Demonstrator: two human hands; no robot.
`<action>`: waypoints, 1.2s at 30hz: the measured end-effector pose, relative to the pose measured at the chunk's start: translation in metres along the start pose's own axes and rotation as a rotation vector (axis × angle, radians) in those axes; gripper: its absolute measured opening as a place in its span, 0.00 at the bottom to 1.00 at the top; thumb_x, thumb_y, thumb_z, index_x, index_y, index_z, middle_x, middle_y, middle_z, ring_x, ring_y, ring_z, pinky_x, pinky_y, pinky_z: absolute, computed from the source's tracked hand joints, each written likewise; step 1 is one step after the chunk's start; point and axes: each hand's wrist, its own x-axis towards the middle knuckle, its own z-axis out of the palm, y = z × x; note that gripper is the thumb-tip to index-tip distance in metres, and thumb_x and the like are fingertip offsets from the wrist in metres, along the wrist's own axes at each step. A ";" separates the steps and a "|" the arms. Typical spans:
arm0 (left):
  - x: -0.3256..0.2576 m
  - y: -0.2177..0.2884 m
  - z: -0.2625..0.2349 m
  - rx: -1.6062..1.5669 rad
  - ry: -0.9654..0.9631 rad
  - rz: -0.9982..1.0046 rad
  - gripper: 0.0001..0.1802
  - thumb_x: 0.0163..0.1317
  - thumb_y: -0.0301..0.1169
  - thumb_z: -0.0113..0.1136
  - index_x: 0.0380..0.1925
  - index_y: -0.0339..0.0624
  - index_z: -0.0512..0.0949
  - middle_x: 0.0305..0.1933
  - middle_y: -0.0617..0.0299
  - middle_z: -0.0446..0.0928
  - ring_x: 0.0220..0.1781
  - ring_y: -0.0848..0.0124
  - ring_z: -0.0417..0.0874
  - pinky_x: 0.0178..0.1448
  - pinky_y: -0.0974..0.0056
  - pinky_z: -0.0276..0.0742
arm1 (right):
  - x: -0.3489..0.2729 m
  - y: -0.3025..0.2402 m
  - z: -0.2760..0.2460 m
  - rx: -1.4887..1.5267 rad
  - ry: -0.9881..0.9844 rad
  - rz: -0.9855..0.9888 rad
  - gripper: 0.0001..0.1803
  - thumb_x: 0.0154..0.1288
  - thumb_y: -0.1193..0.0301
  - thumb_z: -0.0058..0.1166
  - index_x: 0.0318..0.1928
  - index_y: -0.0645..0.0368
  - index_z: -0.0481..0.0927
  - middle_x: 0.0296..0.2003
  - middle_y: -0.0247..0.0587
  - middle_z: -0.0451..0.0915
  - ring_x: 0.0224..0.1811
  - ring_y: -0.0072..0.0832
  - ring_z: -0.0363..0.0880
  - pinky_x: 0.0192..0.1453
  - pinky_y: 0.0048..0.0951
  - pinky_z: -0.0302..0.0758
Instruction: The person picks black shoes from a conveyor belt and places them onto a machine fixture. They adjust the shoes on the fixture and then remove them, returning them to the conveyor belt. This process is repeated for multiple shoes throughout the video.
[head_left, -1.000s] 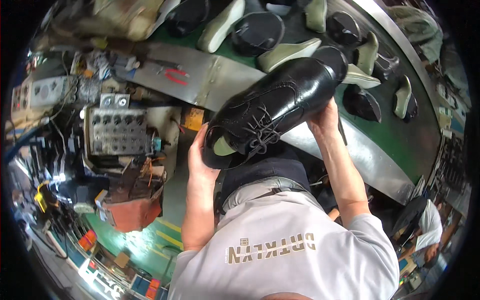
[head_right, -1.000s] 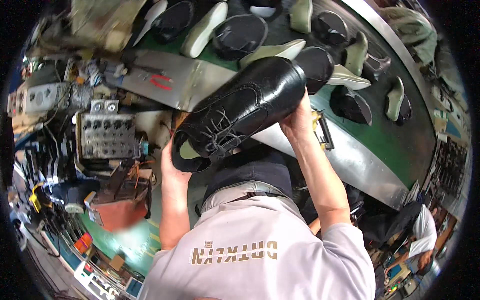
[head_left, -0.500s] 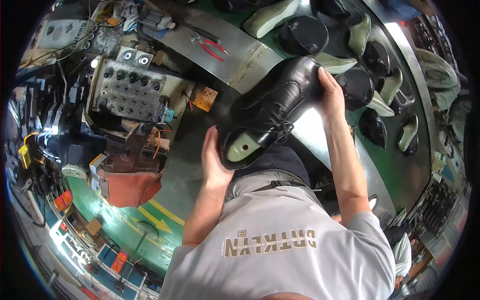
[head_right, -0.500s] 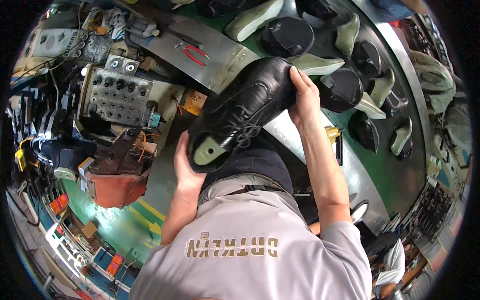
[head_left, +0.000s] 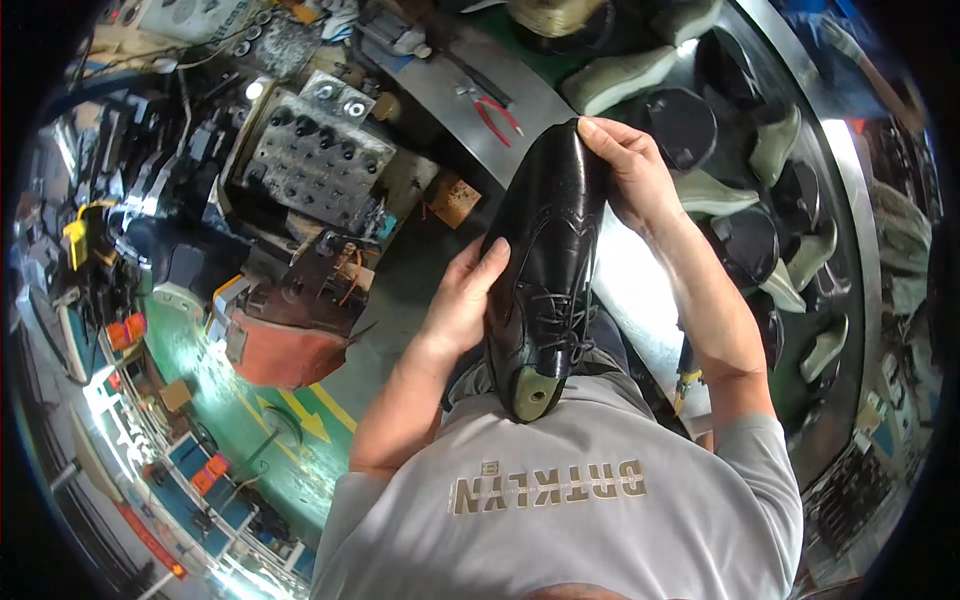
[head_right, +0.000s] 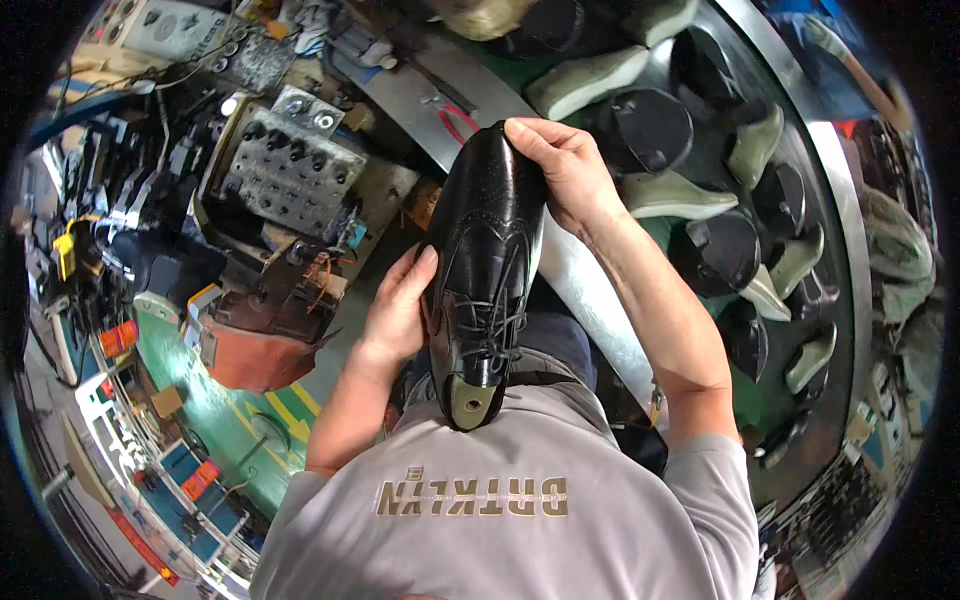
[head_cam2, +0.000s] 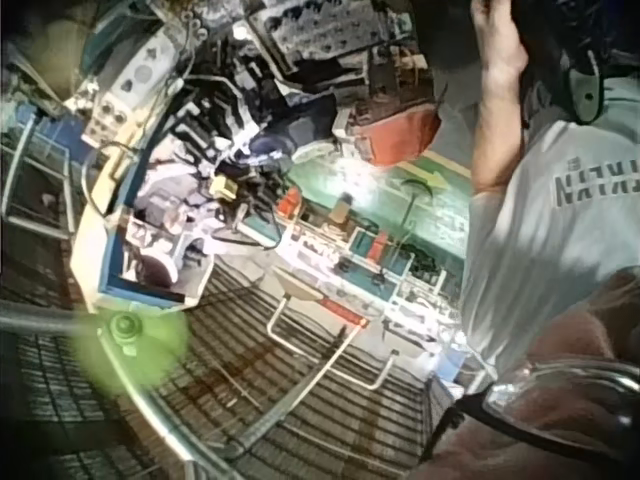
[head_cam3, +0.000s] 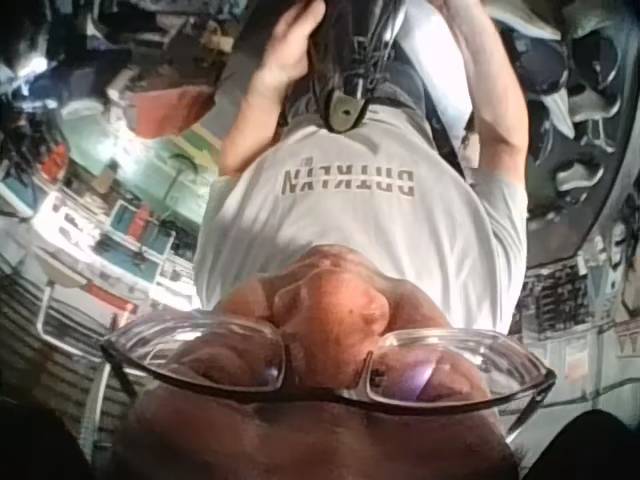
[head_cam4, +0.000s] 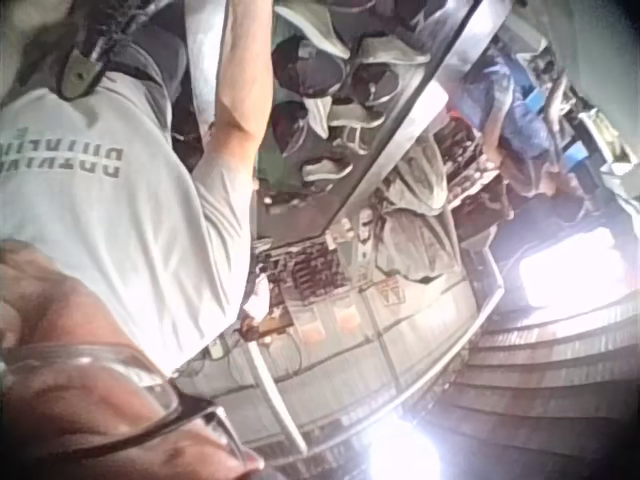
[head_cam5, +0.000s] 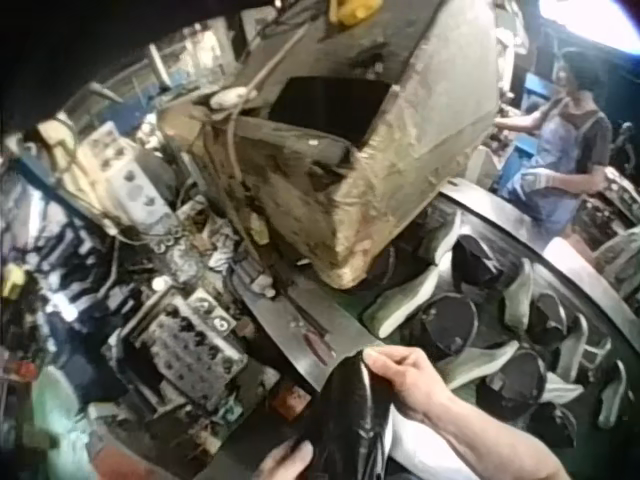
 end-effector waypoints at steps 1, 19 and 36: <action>-0.006 0.003 0.002 0.141 0.143 0.102 0.16 0.72 0.41 0.54 0.49 0.40 0.77 0.42 0.66 0.80 0.39 0.79 0.79 0.45 0.70 0.77 | 0.004 -0.001 0.012 -0.011 0.011 0.003 0.12 0.68 0.67 0.58 0.45 0.64 0.82 0.35 0.34 0.83 0.34 0.19 0.80 0.41 0.21 0.76; -0.161 0.089 -0.227 -0.161 0.759 0.820 0.16 0.76 0.35 0.43 0.48 0.34 0.75 0.42 0.64 0.79 0.40 0.79 0.78 0.45 0.72 0.75 | 0.099 0.123 0.333 -0.192 -0.512 0.053 0.13 0.70 0.62 0.57 0.40 0.60 0.78 0.34 0.31 0.78 0.34 0.16 0.76 0.40 0.20 0.76; -0.305 0.058 -0.435 -0.790 0.967 1.074 0.21 0.73 0.38 0.47 0.61 0.40 0.68 0.58 0.50 0.74 0.54 0.59 0.80 0.57 0.55 0.79 | 0.167 0.226 0.606 -0.178 -0.624 0.133 0.33 0.60 0.53 0.64 0.54 0.66 0.71 0.40 0.44 0.79 0.36 0.27 0.80 0.42 0.28 0.79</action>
